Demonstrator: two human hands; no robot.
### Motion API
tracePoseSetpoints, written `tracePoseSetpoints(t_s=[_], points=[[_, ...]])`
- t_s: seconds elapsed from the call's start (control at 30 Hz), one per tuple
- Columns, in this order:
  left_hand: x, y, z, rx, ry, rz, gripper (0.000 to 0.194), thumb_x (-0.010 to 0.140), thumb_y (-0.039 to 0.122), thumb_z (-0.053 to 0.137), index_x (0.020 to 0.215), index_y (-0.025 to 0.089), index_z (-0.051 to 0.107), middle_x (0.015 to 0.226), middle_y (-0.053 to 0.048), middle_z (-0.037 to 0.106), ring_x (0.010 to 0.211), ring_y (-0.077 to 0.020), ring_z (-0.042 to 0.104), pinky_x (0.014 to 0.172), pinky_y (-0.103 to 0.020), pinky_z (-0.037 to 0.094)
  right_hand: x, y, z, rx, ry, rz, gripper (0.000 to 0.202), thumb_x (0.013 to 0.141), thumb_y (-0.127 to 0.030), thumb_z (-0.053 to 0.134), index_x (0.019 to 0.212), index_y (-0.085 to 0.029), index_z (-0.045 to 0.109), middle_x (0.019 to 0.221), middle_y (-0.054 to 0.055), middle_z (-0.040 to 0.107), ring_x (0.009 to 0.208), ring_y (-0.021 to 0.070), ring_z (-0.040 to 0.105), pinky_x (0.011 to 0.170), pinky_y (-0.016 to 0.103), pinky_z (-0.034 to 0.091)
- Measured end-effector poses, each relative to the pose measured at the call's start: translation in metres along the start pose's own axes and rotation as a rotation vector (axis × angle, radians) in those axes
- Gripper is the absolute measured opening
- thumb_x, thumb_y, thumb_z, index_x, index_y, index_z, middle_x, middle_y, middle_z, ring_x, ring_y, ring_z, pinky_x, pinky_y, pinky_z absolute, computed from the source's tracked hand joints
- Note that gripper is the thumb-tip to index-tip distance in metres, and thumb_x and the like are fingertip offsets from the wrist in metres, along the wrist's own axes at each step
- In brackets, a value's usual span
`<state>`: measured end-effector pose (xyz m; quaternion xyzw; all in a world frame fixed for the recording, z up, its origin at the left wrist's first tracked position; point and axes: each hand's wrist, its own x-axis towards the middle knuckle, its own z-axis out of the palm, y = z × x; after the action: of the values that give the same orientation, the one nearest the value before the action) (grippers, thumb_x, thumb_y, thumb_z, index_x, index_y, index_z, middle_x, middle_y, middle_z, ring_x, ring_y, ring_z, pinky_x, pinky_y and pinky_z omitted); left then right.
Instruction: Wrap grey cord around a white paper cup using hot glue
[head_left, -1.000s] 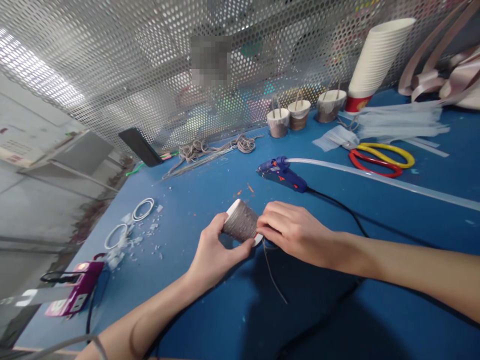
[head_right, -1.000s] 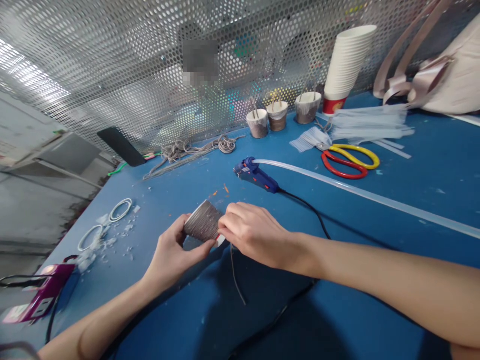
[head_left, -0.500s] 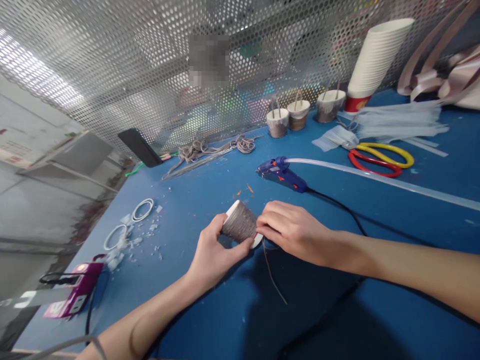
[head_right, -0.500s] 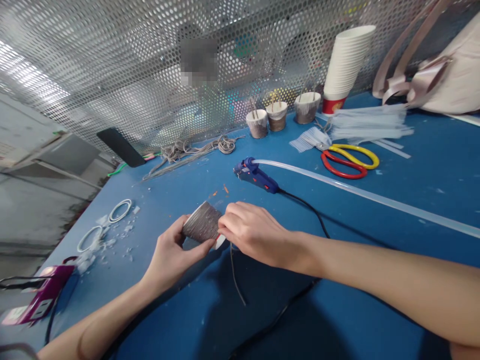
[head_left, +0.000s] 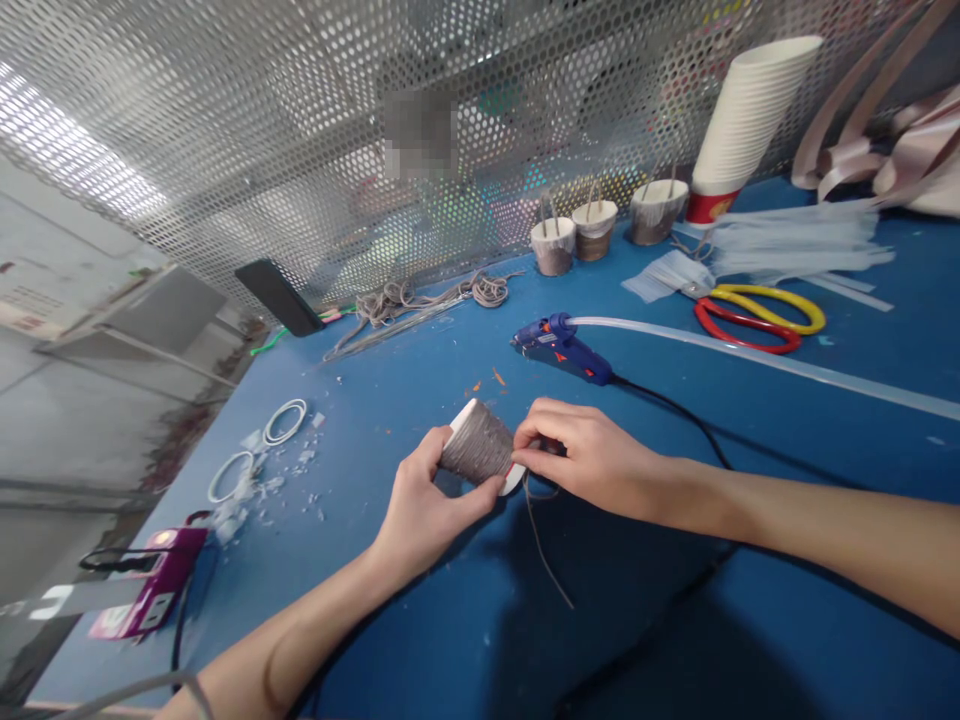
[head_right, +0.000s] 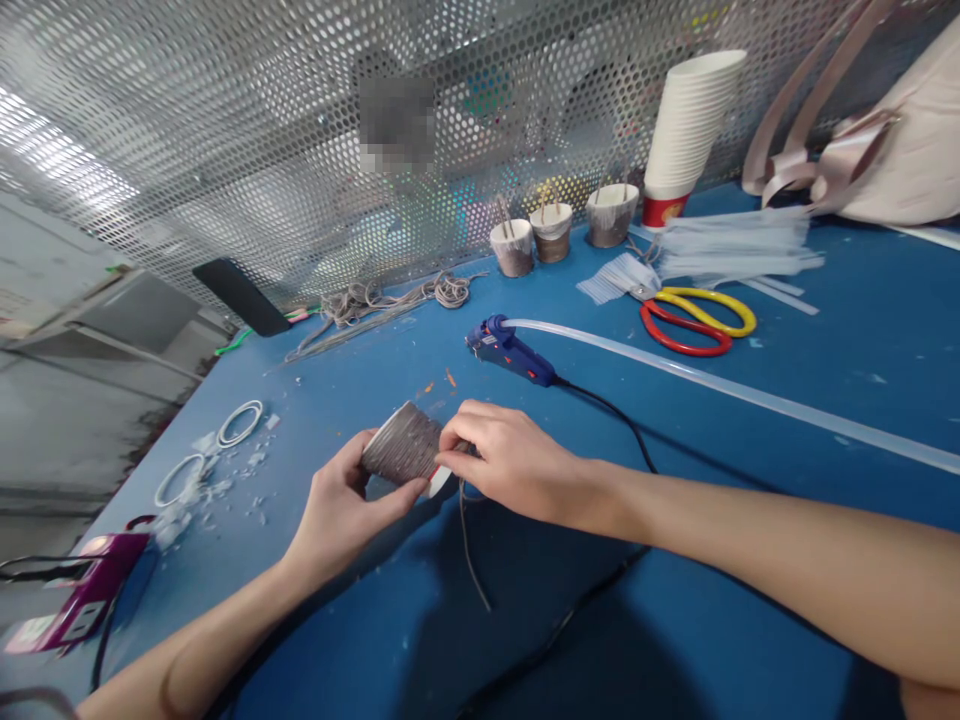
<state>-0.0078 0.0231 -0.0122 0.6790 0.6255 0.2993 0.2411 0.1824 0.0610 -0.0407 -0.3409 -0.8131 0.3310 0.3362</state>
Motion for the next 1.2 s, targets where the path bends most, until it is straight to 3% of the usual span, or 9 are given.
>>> tracePoseSetpoints(t_s=[0.23,0.57,0.77,0.87,1.0,1.1,1.2], points=[[0.002,-0.007,-0.004,-0.023,-0.051,0.062,0.02,0.066,0.03,0.066,0.078,0.017,0.057,0.073,0.0,0.059,0.066,-0.0137,0.052,0.062,-0.026,0.041,0.004,0.0,-0.003,0.137,0.007,0.142,0.009,0.083,-0.022,0.066,0.075,-0.018,0.062,0.074,-0.002,0.058,0.063,0.0096,0.051,0.059,0.023,0.04],[0.008,-0.003,-0.009,-0.187,-0.119,-0.005,0.016,0.067,0.032,0.06,0.07,0.017,0.055,0.063,0.003,0.049,0.059,-0.0109,0.044,0.057,-0.023,0.039,0.005,-0.001,-0.005,0.137,-0.012,0.055,0.013,0.082,-0.017,0.067,0.07,-0.017,0.062,0.071,-0.003,0.055,0.061,0.0083,0.049,0.059,0.022,0.038],[0.009,-0.019,-0.009,-0.274,-0.14,-0.011,0.028,0.07,0.043,0.063,0.077,0.016,0.061,0.069,-0.001,0.054,0.065,-0.0139,0.047,0.059,-0.025,0.04,0.004,0.0,-0.003,0.238,0.004,0.117,0.013,0.079,-0.021,0.07,0.071,-0.017,0.06,0.074,-0.002,0.055,0.062,0.0083,0.05,0.059,0.022,0.041],[0.009,-0.033,-0.008,-0.371,-0.156,0.014,0.037,0.072,0.054,0.061,0.076,0.018,0.061,0.071,-0.002,0.054,0.066,-0.0158,0.047,0.061,-0.028,0.041,0.004,0.002,0.001,0.303,0.012,0.248,0.02,0.073,-0.028,0.075,0.082,-0.017,0.061,0.068,-0.004,0.053,0.06,0.0094,0.049,0.054,0.022,0.04],[0.011,-0.045,-0.005,-0.435,-0.153,0.01,0.047,0.071,0.065,0.055,0.069,0.019,0.059,0.074,-0.006,0.053,0.07,-0.0198,0.049,0.065,-0.033,0.045,0.004,0.001,0.005,0.445,-0.075,0.401,0.038,0.073,-0.028,0.074,0.105,-0.015,0.059,0.064,-0.004,0.056,0.053,0.0091,0.048,0.048,0.022,0.038],[0.014,-0.044,-0.004,-0.408,-0.103,0.082,0.039,0.079,0.056,0.05,0.072,0.019,0.061,0.082,-0.008,0.058,0.078,-0.0222,0.055,0.073,-0.036,0.048,0.004,-0.002,0.006,0.488,-0.109,0.424,0.033,0.074,-0.027,0.073,0.102,-0.014,0.061,0.065,-0.003,0.059,0.053,0.0088,0.048,0.049,0.023,0.038],[0.016,-0.037,-0.004,-0.277,-0.013,0.185,0.024,0.086,0.039,0.049,0.092,0.021,0.064,0.099,-0.008,0.063,0.095,-0.0219,0.058,0.084,-0.035,0.049,0.004,-0.002,0.006,0.382,-0.037,0.428,0.033,0.073,-0.028,0.073,0.101,-0.014,0.062,0.062,-0.004,0.058,0.054,0.0102,0.051,0.05,0.023,0.038]])
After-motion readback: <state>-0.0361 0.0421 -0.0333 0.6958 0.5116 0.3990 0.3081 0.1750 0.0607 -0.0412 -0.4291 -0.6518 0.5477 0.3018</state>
